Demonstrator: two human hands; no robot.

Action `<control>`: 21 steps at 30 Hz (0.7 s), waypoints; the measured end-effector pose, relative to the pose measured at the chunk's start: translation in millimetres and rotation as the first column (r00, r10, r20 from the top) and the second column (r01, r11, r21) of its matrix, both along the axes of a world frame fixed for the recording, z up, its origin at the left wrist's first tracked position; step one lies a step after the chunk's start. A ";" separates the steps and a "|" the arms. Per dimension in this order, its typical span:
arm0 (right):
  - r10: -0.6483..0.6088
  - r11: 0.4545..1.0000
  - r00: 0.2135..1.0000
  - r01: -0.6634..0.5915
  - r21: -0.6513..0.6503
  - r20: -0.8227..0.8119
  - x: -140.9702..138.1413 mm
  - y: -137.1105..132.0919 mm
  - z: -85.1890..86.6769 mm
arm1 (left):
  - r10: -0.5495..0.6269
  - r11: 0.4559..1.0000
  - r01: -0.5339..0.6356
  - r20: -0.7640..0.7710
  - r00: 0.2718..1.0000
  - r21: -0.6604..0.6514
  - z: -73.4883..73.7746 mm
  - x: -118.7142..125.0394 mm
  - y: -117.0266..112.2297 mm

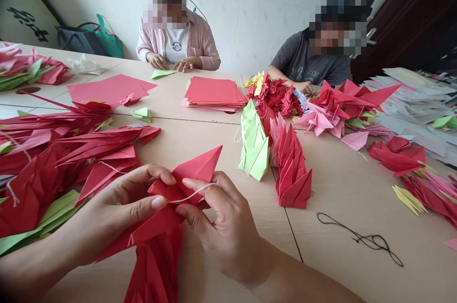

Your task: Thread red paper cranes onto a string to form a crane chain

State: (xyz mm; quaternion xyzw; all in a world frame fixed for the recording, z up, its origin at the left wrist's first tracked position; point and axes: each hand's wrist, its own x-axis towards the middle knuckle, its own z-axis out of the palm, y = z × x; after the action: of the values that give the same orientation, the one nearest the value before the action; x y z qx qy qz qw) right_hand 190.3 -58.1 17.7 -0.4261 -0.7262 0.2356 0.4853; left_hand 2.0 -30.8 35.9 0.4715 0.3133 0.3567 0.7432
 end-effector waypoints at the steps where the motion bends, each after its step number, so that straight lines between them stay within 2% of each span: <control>1: 0.017 1.000 1.000 -0.017 -0.017 -0.013 0.3 0.5 0.4 | 0.029 0.999 -0.027 -0.037 0.999 0.042 0.6 0.0 -0.6; 3: 0.039 0.998 0.998 -0.041 -0.048 -0.040 0.9 1.6 1.5 | 0.115 0.980 -0.090 -0.133 0.984 0.180 1.8 -0.9 -2.2; 5: 0.038 0.998 0.998 -0.041 -0.054 -0.051 1.2 2.3 2.6 | 0.152 0.956 -0.101 -0.171 0.973 0.274 2.4 -2.5 -4.2; 6: 0.033 0.998 0.998 -0.035 -0.047 -0.048 1.2 2.4 3.2 | 0.128 0.959 -0.082 -0.158 0.979 0.272 2.6 -3.3 -5.4; 10: 0.027 0.999 1.000 -0.028 0.046 0.010 0.1 1.1 4.4 | -0.046 0.991 0.048 -0.018 0.999 0.124 4.4 -3.5 -9.8; 12: 0.035 0.994 0.998 -0.040 0.100 0.046 0.0 0.3 4.0 | -0.067 0.988 0.069 -0.019 0.998 0.135 7.1 -2.4 -11.0; 16: 0.042 0.986 0.995 -0.057 0.160 0.096 1.3 -1.1 2.3 | -0.044 0.973 0.068 -0.116 0.992 0.218 13.7 -2.0 -11.9; 21: 0.046 0.981 0.992 -0.068 0.181 0.119 1.9 -1.8 2.3 | 0.089 0.915 0.032 -0.279 0.956 0.402 14.1 -2.5 -13.6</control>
State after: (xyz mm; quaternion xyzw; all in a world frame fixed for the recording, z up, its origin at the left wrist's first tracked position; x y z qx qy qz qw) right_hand 192.3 -60.0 20.0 -0.3709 -0.7836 0.1560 0.4734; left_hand -0.5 -44.4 50.0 0.6567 0.3461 0.3512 0.5707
